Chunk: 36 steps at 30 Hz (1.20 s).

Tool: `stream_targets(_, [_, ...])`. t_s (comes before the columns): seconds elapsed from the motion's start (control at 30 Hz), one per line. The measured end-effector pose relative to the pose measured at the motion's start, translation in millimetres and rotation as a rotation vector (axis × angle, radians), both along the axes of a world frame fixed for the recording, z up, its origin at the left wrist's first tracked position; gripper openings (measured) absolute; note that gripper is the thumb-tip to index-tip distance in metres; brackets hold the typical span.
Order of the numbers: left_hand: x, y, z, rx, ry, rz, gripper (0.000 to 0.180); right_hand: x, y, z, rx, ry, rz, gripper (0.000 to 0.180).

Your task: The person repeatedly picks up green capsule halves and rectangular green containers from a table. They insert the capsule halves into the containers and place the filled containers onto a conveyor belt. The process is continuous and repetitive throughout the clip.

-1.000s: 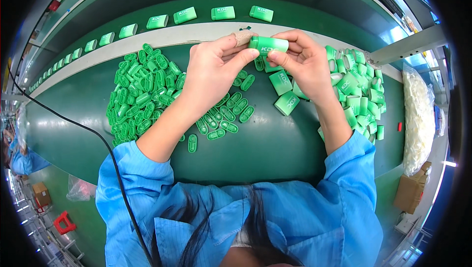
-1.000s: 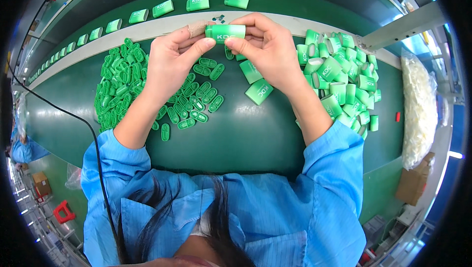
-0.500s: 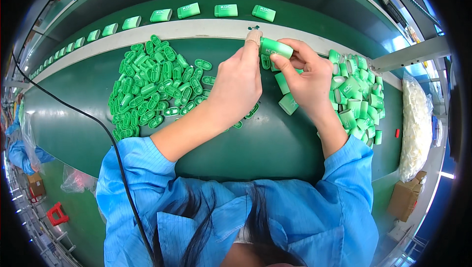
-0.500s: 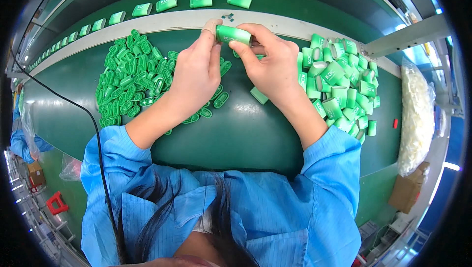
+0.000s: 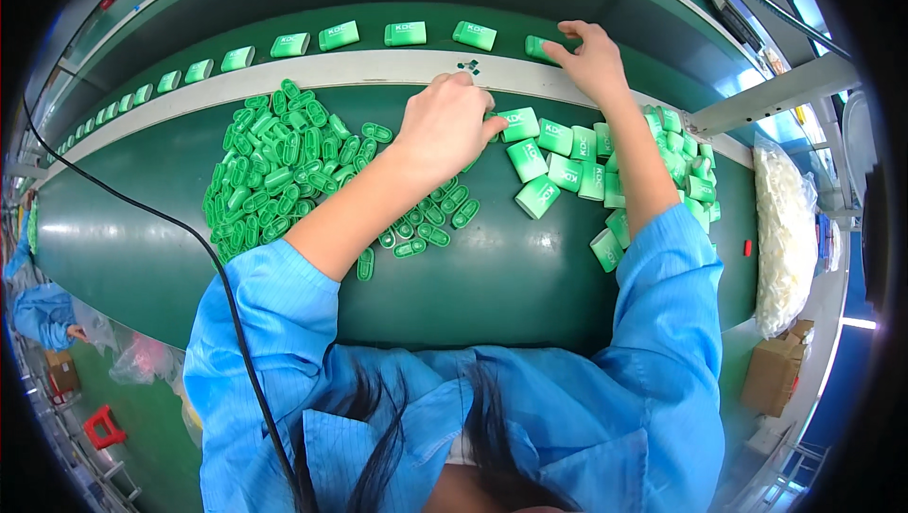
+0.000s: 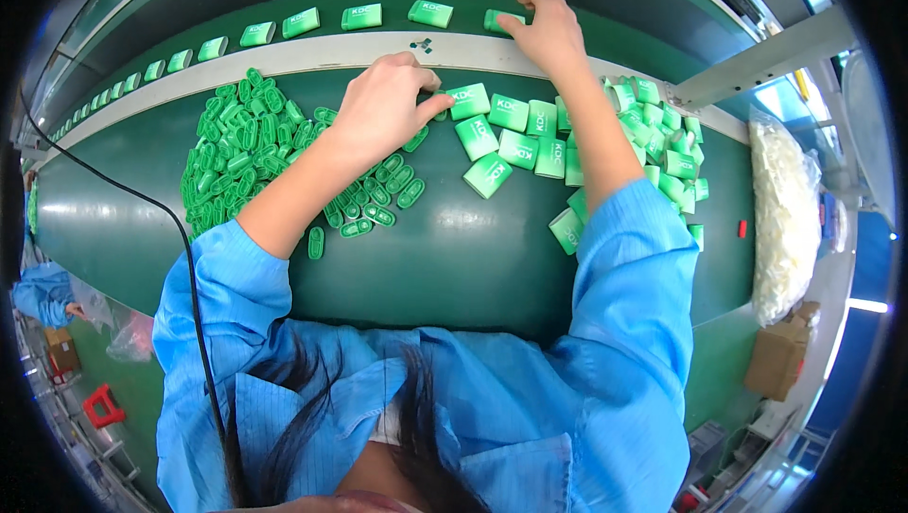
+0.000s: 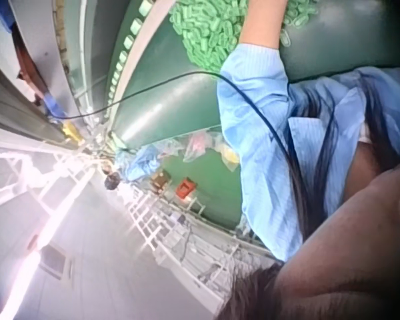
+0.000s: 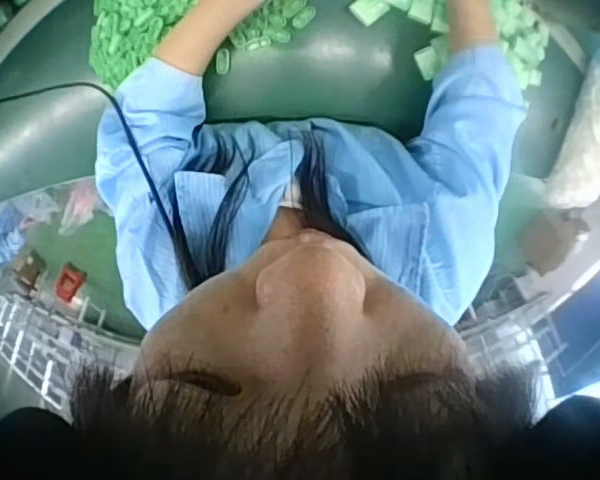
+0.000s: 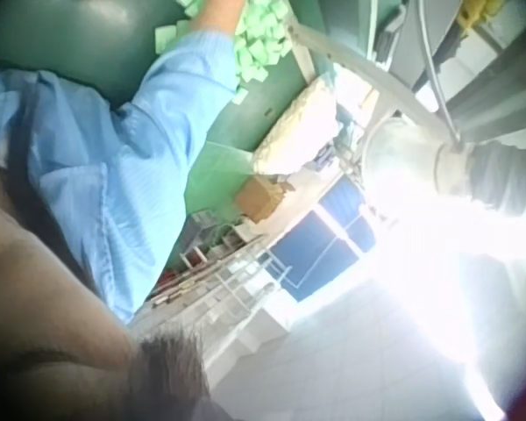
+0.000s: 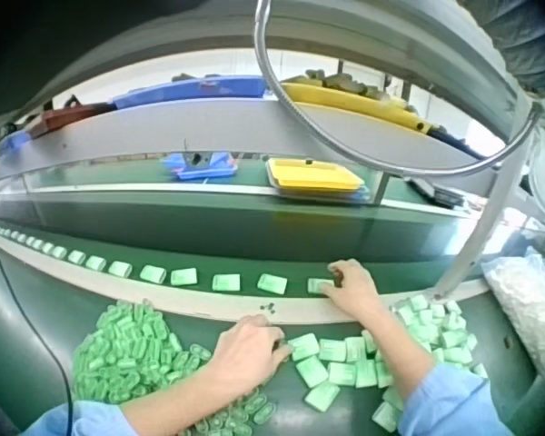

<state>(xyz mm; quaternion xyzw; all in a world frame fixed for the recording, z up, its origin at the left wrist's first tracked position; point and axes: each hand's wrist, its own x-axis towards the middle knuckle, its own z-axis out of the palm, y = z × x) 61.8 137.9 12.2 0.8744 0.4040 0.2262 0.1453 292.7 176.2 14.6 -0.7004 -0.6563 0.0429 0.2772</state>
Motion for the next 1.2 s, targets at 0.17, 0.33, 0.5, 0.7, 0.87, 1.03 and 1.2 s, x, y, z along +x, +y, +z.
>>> stream_targets(0.17, [-3, -16, -10, 0.034, -0.103, 0.013, 0.023, -39, -71, 15, -0.100, -0.068, 0.380, 0.041])
stream_targets(0.33, [-3, -20, -10, 0.036, -0.019, -0.035, 0.028, -53, -91, 6, -0.180, -0.021, 0.379, 0.034])
stream_targets(0.5, [1, -16, -2, -0.162, -0.162, 0.043, 0.025, -62, -96, 15, -0.178, 0.128, 0.246, 0.031])
stream_targets(0.7, [-13, -8, 10, -0.466, -0.425, -0.036, 0.040, -65, -101, 27, -0.132, 0.495, 0.227, 0.030])
stream_targets(0.87, [-18, -12, 0, -0.796, -0.675, -0.102, 0.038, -56, -99, 7, -0.144, 0.617, 0.307, 0.033])
stream_targets(1.03, [-21, -7, 0, -0.861, -0.828, -0.085, 0.037, -58, -99, 11, -0.245, 0.934, 0.353, 0.028])
stream_targets(1.2, [-20, -9, 0, -0.908, -0.885, -0.098, 0.032, -58, -98, 9, -0.356, 1.054, 0.309, 0.026])
